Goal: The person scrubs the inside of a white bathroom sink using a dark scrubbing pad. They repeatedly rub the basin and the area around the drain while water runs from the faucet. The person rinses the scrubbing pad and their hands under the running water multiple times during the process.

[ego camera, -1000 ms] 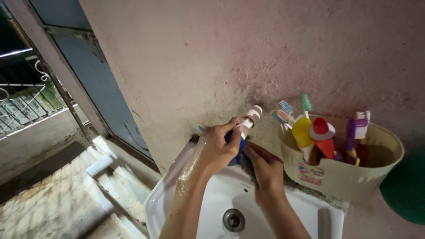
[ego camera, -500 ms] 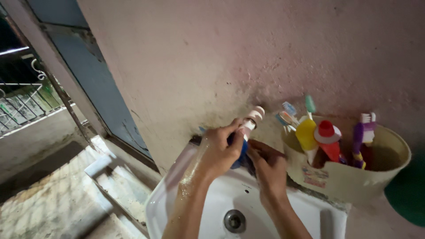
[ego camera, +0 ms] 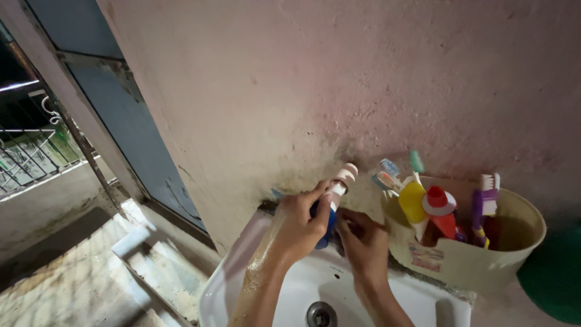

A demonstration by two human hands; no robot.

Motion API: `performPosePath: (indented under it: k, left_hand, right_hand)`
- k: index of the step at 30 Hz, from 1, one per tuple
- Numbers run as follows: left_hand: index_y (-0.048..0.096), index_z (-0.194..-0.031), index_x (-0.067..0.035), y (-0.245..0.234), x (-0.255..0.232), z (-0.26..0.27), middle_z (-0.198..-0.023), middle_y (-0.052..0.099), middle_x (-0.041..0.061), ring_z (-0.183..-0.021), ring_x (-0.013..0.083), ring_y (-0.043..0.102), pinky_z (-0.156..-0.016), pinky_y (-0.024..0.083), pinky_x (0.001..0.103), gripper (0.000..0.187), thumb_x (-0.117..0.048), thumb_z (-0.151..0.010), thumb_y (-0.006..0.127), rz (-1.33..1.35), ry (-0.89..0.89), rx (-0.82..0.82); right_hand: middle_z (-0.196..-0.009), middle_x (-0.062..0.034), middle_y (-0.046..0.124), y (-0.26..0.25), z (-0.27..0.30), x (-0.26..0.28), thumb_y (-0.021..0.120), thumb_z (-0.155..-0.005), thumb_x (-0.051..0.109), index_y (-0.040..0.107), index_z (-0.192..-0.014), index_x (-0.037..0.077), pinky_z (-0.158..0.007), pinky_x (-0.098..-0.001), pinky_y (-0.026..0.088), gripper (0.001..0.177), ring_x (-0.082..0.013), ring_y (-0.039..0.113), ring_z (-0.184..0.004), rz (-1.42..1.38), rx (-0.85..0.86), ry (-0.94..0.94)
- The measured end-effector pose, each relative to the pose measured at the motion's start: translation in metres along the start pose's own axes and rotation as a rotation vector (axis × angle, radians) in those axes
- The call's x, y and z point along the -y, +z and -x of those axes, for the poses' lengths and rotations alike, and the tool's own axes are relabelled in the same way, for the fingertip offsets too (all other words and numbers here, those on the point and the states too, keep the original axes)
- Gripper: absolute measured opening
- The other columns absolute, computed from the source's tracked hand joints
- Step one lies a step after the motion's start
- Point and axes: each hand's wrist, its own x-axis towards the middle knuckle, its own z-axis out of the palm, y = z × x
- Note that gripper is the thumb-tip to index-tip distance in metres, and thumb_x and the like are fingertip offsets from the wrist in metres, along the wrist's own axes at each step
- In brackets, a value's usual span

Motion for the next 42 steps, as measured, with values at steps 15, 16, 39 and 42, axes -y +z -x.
performPosePath:
  k: [15, 16, 39, 42]
  left_hand:
    - [0.070, -0.128, -0.016, -0.006, -0.011, 0.001, -0.075, 0.069, 0.023, -0.062, 0.0336, 0.069, -0.062, 0.052, 0.042, 0.042, -0.033, -0.093, 0.056, -0.035, -0.137, 0.066]
    - [0.070, -0.128, -0.015, -0.006, -0.014, 0.000, -0.076, 0.069, 0.023, -0.065, 0.0341, 0.070, -0.062, 0.053, 0.043, 0.042, -0.033, -0.092, 0.057, -0.051, -0.110, 0.047]
    - [0.070, -0.128, -0.013, -0.009, -0.014, 0.001, -0.075, 0.068, 0.023, -0.067, 0.0368, 0.069, -0.062, 0.052, 0.044, 0.042, -0.033, -0.093, 0.058, -0.065, -0.045, 0.026]
    - [0.068, -0.129, -0.014, -0.008, -0.014, 0.001, -0.075, 0.069, 0.022, -0.067, 0.0361, 0.071, -0.064, 0.053, 0.044, 0.042, -0.034, -0.093, 0.057, -0.069, -0.077, 0.033]
  right_hand:
    - [-0.088, 0.0015, 0.077, -0.010, -0.013, -0.005, 0.069, -0.091, 0.016, 0.073, -0.115, -0.002, -0.064, -0.0198, 0.052, 0.031, -0.0032, 0.065, -0.071, 0.021, 0.117, 0.019]
    - [-0.086, -0.0018, 0.073, -0.012, -0.010, -0.006, 0.069, -0.092, 0.017, 0.075, -0.118, -0.002, -0.061, -0.0237, 0.045, 0.032, -0.0071, 0.059, -0.068, -0.016, 0.098, 0.086]
    - [-0.096, -0.0068, 0.073, -0.005, 0.011, 0.005, 0.066, -0.093, 0.016, 0.074, -0.120, -0.002, -0.064, -0.0264, 0.044, 0.033, -0.0105, 0.058, -0.076, -0.167, 0.063, 0.167]
    - [-0.098, -0.0056, 0.074, -0.004, 0.011, 0.003, 0.067, -0.090, 0.014, 0.072, -0.120, -0.001, -0.064, -0.0260, 0.046, 0.034, -0.0098, 0.060, -0.076, -0.187, 0.065, 0.146]
